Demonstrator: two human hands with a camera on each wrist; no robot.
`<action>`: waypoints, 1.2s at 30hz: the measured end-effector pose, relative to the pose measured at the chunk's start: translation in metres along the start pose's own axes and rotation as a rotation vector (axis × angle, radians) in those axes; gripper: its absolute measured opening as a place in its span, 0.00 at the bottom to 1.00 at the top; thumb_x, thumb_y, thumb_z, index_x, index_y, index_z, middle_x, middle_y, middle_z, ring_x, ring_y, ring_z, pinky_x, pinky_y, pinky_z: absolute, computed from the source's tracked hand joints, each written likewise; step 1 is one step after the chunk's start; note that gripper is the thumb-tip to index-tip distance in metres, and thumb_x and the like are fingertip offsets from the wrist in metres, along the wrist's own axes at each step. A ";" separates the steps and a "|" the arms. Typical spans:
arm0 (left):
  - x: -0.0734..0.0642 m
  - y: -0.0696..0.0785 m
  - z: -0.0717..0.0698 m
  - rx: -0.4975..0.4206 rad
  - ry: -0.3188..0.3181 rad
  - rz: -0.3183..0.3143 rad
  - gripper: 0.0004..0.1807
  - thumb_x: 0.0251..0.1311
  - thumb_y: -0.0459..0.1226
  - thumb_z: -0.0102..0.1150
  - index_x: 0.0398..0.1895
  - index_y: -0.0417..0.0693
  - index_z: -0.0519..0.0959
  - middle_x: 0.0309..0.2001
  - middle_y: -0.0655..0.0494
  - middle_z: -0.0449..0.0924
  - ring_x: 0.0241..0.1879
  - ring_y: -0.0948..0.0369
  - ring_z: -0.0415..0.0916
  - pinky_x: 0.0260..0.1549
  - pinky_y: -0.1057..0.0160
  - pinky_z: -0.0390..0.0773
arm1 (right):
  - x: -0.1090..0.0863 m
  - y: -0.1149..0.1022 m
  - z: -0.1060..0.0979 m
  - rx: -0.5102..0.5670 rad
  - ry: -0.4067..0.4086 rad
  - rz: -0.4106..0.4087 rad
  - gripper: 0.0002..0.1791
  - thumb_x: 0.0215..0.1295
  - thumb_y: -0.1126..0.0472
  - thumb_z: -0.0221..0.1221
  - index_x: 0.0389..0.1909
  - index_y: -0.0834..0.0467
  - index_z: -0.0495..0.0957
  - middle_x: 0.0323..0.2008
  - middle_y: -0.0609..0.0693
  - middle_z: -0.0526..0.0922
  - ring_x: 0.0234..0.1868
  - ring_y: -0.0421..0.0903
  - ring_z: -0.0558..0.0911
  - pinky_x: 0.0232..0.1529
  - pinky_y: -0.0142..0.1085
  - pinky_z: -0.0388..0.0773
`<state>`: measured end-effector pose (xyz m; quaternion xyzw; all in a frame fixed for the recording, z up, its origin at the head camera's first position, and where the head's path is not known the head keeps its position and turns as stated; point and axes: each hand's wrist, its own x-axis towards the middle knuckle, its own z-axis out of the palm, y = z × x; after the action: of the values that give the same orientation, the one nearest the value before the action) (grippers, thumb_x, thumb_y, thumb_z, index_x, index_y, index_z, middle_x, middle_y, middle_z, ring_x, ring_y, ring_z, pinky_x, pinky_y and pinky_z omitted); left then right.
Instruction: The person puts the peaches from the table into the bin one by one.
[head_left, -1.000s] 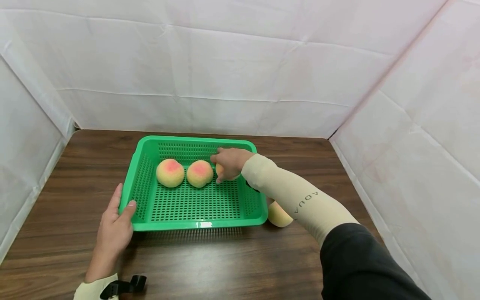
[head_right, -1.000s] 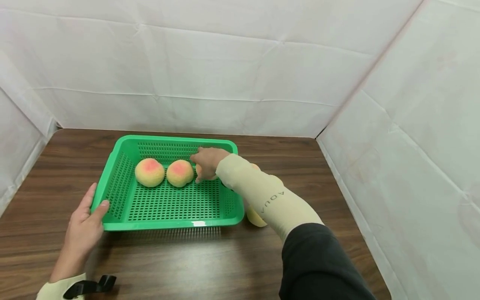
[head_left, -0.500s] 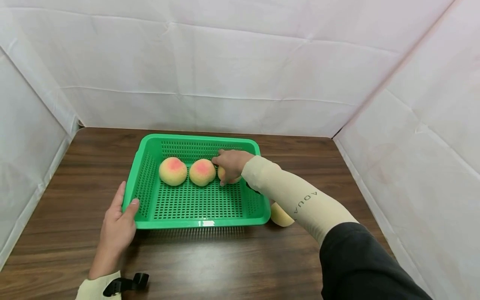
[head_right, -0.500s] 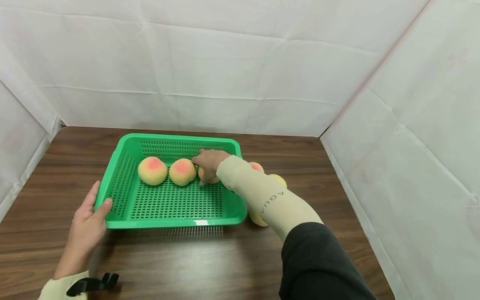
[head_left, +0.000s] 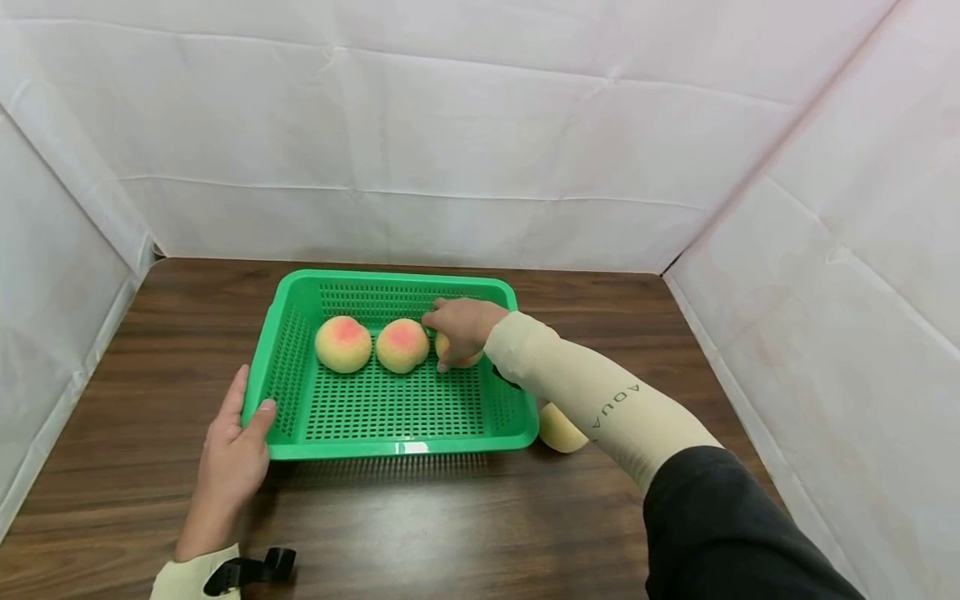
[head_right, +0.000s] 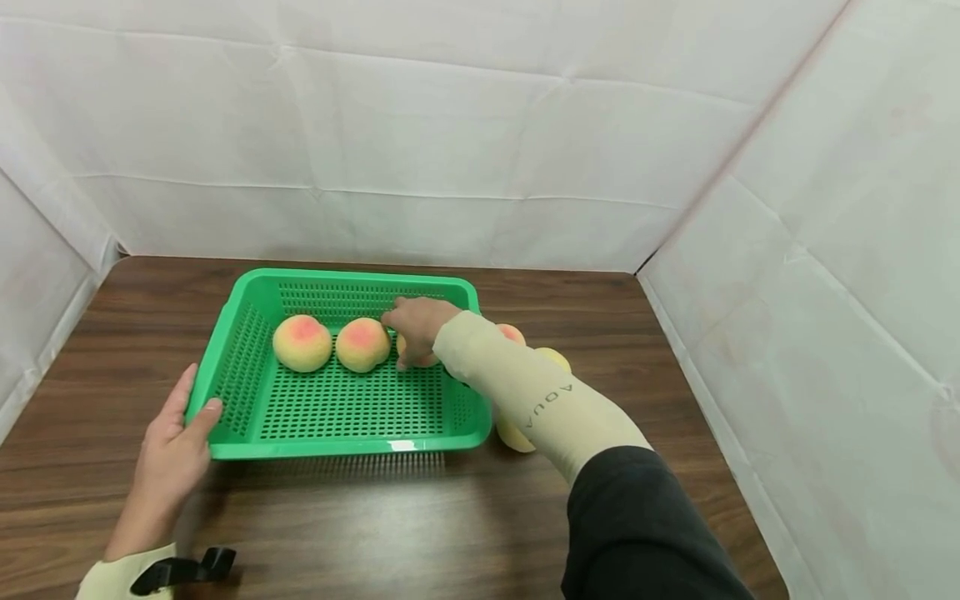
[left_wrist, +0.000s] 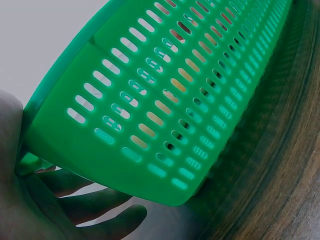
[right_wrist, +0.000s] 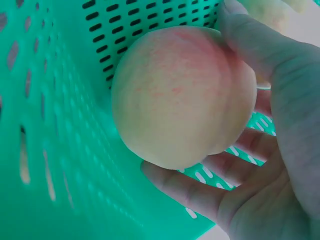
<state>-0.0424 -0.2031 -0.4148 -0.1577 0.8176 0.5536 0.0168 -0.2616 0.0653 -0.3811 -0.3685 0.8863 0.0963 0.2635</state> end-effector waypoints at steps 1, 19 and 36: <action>0.000 0.000 0.000 0.000 0.002 -0.001 0.37 0.84 0.43 0.37 0.86 0.58 0.34 0.86 0.46 0.38 0.85 0.43 0.36 0.80 0.34 0.43 | 0.000 0.000 0.000 -0.001 0.004 -0.001 0.46 0.65 0.38 0.69 0.79 0.49 0.63 0.81 0.56 0.60 0.74 0.54 0.73 0.70 0.47 0.75; 0.003 -0.001 -0.003 0.006 -0.013 -0.012 0.36 0.84 0.44 0.36 0.86 0.56 0.34 0.86 0.44 0.37 0.85 0.43 0.36 0.81 0.36 0.42 | -0.035 0.010 -0.024 -0.012 0.084 0.002 0.44 0.68 0.35 0.65 0.78 0.51 0.65 0.74 0.54 0.68 0.70 0.56 0.72 0.67 0.47 0.76; 0.006 -0.003 -0.005 -0.020 -0.008 -0.028 0.36 0.84 0.43 0.36 0.86 0.59 0.34 0.86 0.49 0.37 0.85 0.45 0.36 0.81 0.37 0.42 | -0.069 0.033 -0.027 0.041 0.184 0.040 0.45 0.71 0.32 0.59 0.80 0.50 0.62 0.77 0.53 0.65 0.80 0.54 0.63 0.76 0.51 0.67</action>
<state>-0.0470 -0.2105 -0.4163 -0.1668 0.8096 0.5622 0.0262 -0.2546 0.1207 -0.3221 -0.3525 0.9157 0.0490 0.1866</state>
